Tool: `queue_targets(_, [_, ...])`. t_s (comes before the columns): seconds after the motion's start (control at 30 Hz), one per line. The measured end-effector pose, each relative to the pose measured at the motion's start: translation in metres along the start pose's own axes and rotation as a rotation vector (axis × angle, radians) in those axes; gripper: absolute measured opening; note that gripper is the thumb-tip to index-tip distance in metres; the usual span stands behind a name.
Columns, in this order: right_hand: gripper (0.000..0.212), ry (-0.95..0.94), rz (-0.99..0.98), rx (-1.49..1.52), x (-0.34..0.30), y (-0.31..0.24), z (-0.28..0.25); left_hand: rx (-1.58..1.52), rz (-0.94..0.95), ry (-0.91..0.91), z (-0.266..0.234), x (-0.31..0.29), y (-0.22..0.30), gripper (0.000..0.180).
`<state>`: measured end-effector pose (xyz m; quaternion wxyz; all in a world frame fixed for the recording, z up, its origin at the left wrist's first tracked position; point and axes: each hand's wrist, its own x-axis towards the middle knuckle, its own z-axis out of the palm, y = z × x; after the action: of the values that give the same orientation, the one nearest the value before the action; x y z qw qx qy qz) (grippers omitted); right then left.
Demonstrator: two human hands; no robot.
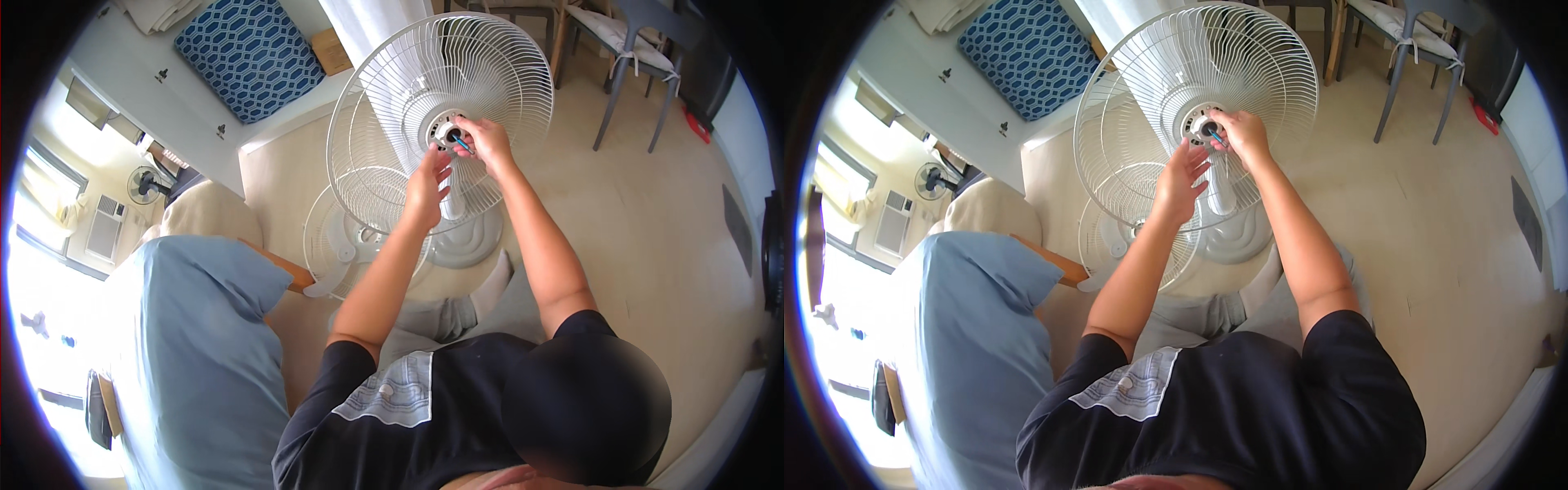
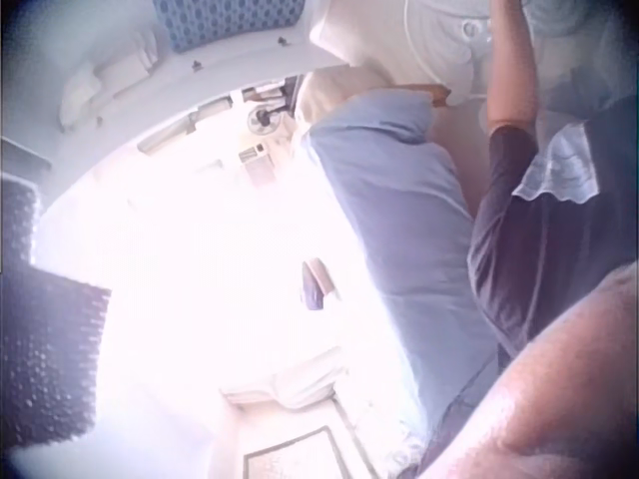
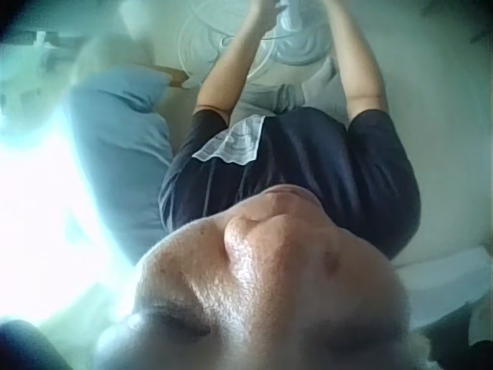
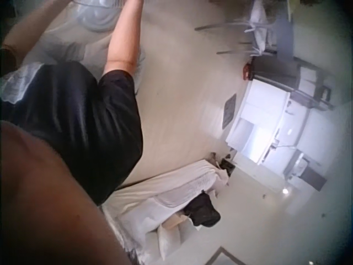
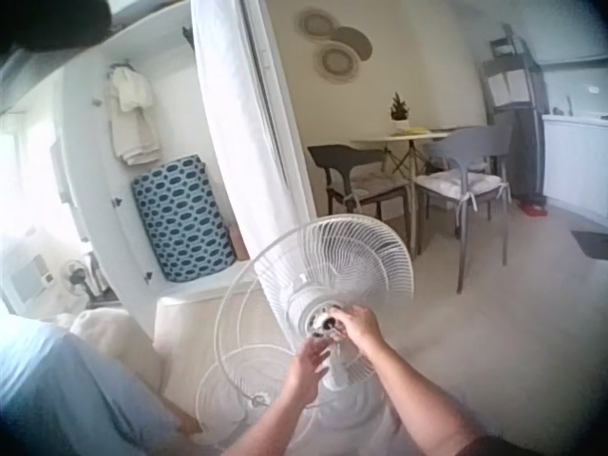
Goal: The person assembles a stand fan by taking the motor and cage components out of a closet, placing the rear cage onto the motor, and securing it with a nut.
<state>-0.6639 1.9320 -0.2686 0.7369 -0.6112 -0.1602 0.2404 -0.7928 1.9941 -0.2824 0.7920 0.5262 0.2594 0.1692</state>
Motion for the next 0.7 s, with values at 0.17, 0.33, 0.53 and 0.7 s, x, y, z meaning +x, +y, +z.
queue_targets(0.17, [0.027, -0.032, 0.063, 0.169, 0.007, 0.008, -0.009, -0.226, -0.214, -0.117, 0.004, 0.024, 0.008, 0.066])
queue_targets(0.33, [0.026, -0.065, 0.133, 0.228, 0.004, 0.010, -0.010, -0.322, -0.354, -0.091, 0.007, 0.025, 0.008, 0.055])
queue_targets(0.53, [0.026, -0.083, 0.132, 0.287, 0.003, 0.015, -0.007, -0.373, -0.360, -0.032, 0.010, 0.029, 0.012, 0.053])
queue_targets(0.7, [0.026, -0.114, 0.242, 0.407, 0.000, 0.017, -0.010, -0.337, -0.375, 0.098, 0.016, 0.030, 0.020, 0.047])
